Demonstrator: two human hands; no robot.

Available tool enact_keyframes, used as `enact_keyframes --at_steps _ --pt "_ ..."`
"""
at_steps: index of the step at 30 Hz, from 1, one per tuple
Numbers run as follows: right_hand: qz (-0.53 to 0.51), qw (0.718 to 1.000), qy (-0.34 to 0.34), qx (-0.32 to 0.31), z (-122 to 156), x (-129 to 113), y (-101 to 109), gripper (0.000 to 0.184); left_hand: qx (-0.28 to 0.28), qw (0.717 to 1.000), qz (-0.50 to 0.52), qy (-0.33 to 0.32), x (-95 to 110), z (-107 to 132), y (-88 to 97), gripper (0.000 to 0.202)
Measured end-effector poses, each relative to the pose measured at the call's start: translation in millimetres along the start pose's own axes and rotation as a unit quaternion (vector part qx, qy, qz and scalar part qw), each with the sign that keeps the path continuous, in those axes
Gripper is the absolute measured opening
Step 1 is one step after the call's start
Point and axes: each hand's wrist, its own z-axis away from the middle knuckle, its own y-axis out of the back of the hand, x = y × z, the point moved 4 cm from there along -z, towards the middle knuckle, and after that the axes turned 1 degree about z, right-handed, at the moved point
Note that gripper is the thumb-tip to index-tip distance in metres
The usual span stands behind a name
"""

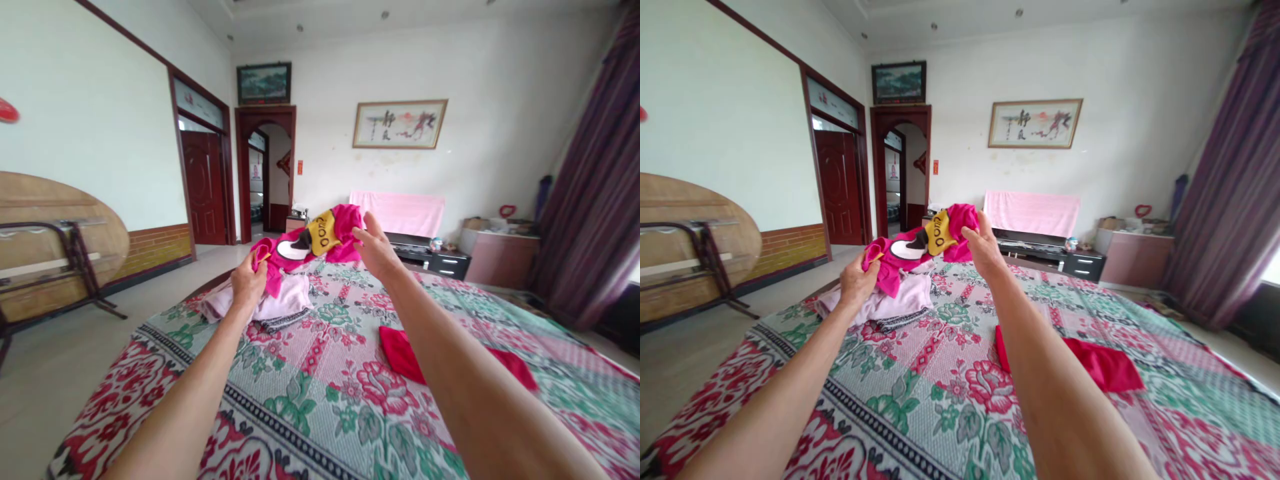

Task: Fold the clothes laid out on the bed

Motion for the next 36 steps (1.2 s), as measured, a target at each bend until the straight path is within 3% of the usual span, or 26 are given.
enact_keyframes --at_steps 3,6,10,13,19,23,26,29,32,34,36 --pt "0.117 0.992 0.031 -0.043 19.7 3.7 -12.5 0.040 -0.049 0.995 -0.086 0.001 -18.9 -5.5 -0.5 0.041" --pt "0.222 0.968 0.028 -0.115 78.5 41.0 -3.9 0.029 -0.113 0.985 -0.127 0.001 -28.4 -3.5 -9.7 0.038" --pt "0.288 0.951 0.002 -0.110 154.4 92.6 22.7 0.029 -0.162 0.975 -0.153 -0.016 -26.3 -1.0 -19.7 0.039" --pt "0.315 0.943 0.005 -0.107 181.2 106.1 32.6 0.031 -0.183 0.966 -0.180 -0.029 -24.1 -0.3 -20.7 0.044" --pt "0.333 0.919 0.041 -0.208 189.3 99.3 24.0 0.029 -0.137 0.967 -0.216 0.018 -37.2 -8.4 5.8 0.042" --pt "0.343 0.913 0.051 -0.214 191.0 100.9 22.4 0.029 -0.163 0.947 -0.269 0.070 -48.3 -15.1 17.8 0.040" --pt "0.344 0.913 0.049 -0.215 191.9 104.1 22.3 0.028 -0.132 0.942 -0.305 0.052 -39.8 -14.7 21.0 0.048" --pt "0.343 0.913 0.048 -0.217 192.2 105.4 22.4 0.029 -0.110 0.944 -0.311 -0.027 -18.4 -6.8 16.6 0.053" --pt "0.342 0.913 0.045 -0.216 192.3 105.7 23.0 0.028 -0.113 0.937 -0.319 -0.087 -3.8 2.5 6.2 0.046" --pt "0.341 0.914 0.046 -0.215 192.4 105.6 23.5 0.028 -0.137 0.933 -0.324 -0.083 -7.0 5.0 -3.3 0.040" --pt "0.341 0.914 0.049 -0.214 192.7 105.4 23.5 0.028 -0.177 0.928 -0.327 -0.038 -21.2 3.9 -12.3 0.038"
